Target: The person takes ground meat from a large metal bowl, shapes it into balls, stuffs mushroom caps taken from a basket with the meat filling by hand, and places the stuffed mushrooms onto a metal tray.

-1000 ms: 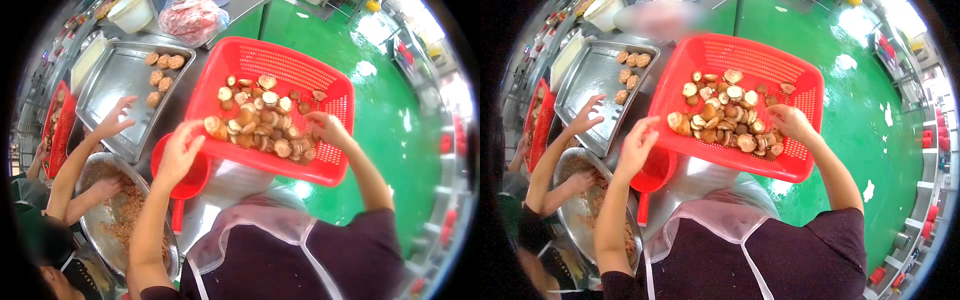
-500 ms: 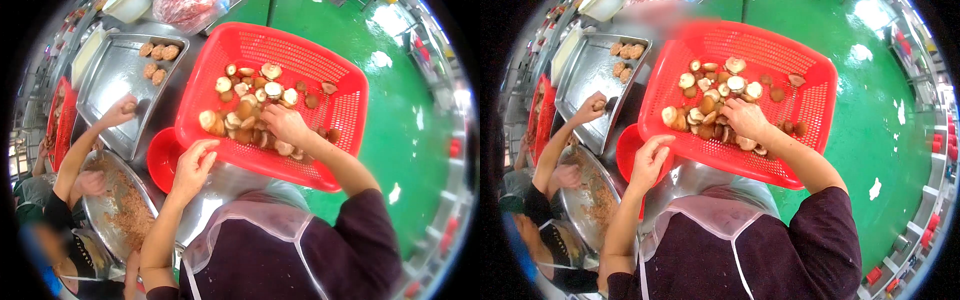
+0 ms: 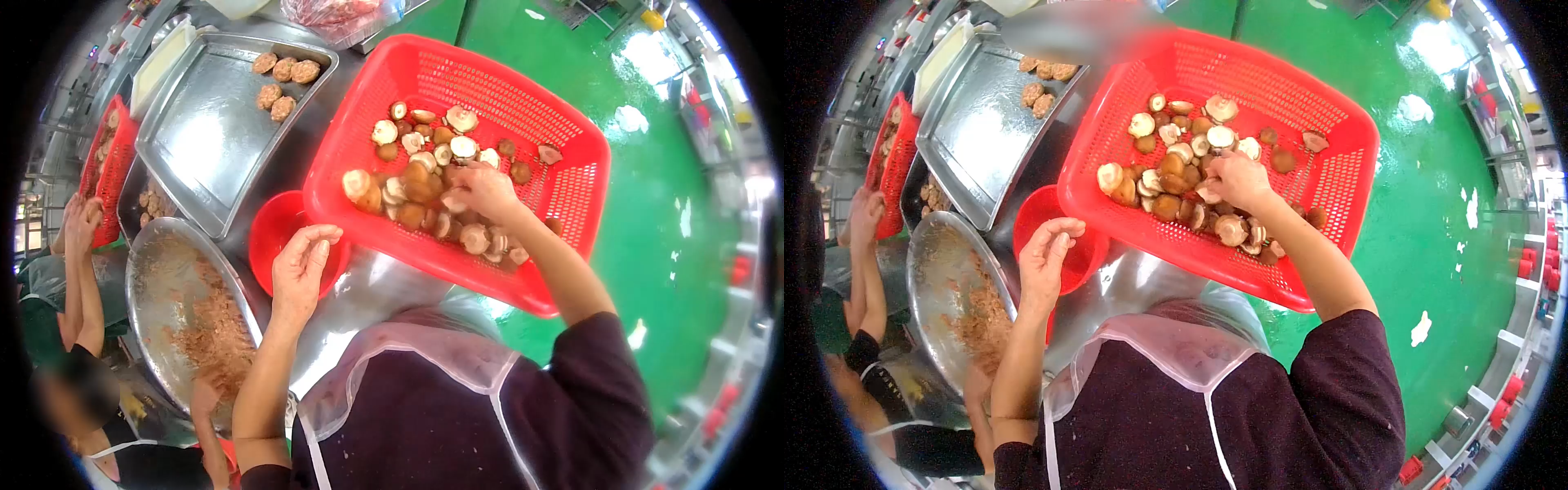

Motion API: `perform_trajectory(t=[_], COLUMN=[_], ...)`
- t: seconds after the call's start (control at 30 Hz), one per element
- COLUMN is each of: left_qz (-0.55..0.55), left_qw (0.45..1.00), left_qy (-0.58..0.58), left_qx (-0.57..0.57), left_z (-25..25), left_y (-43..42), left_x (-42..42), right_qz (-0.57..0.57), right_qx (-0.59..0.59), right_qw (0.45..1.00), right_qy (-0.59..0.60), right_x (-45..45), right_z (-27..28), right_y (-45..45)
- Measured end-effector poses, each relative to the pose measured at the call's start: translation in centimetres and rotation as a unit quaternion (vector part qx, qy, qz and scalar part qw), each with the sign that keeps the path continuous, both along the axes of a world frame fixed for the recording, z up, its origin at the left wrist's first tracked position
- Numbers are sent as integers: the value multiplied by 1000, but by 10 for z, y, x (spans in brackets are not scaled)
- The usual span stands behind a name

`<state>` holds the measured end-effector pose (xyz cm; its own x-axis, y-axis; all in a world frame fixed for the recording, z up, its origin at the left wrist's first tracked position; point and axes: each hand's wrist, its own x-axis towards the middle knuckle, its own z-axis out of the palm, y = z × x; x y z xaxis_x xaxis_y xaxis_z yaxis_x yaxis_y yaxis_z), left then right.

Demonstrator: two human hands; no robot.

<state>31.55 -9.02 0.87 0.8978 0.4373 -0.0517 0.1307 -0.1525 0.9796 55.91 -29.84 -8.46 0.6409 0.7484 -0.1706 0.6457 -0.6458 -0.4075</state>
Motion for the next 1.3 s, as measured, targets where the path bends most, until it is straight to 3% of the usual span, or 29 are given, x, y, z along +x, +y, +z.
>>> perform_trajectory(t=[0.07,0.27,0.37,0.47,0.57,0.63,0.67,0.77,0.8,0.83,0.9,1.0,1.1,1.2,1.3], left_qz=[1,-10,-28,-34,-59,-62,-62,-10,5,23,48,91,106,114,76], left_qw=[1000,991,952,941,966,988,973,975,972,968,962,958,954,961,975], left_qy=[-8,-29,22,-14,-55,-46,-17,-20,-4,13,-7,1,0,17,53], left_qx=[-14,-127,-305,-337,-246,-135,-222,-219,-235,-250,-268,-273,-279,-252,-201], left_z=[-2,-11,-13,-3,-8,-23,-18,-18,-8,-2,-5,1,3,7,5], left_y=[-3,-23,-32,-46,-60,-51,-47,-34,-30,-25,-14,-9,-7,-7,-5], left_x=[-2,-5,-8,-18,-20,-21,-22,-18,-17,-15,-8,5,15,23,33], right_qz=[-40,-131,-106,-108,7,14,3,11,-64,-79,-109,-111,-89,42,-74], right_qx=[0,178,220,278,304,276,244,185,81,59,-5,-8,-88,-113,7], right_qw=[997,929,847,774,873,842,847,959,986,993,993,992,989,993,947], right_qy=[60,297,472,558,382,463,473,214,130,57,40,-59,-78,6,314], right_x=[5,-29,-74,-102,-131,-136,-131,-92,-76,-60,-37,-10,8,22,21], right_z=[3,48,99,91,87,93,95,63,51,35,33,0,-40,-31,15], right_y=[-12,-14,10,21,24,14,7,-23,-35,-45,-45,-21,10,7,-14])
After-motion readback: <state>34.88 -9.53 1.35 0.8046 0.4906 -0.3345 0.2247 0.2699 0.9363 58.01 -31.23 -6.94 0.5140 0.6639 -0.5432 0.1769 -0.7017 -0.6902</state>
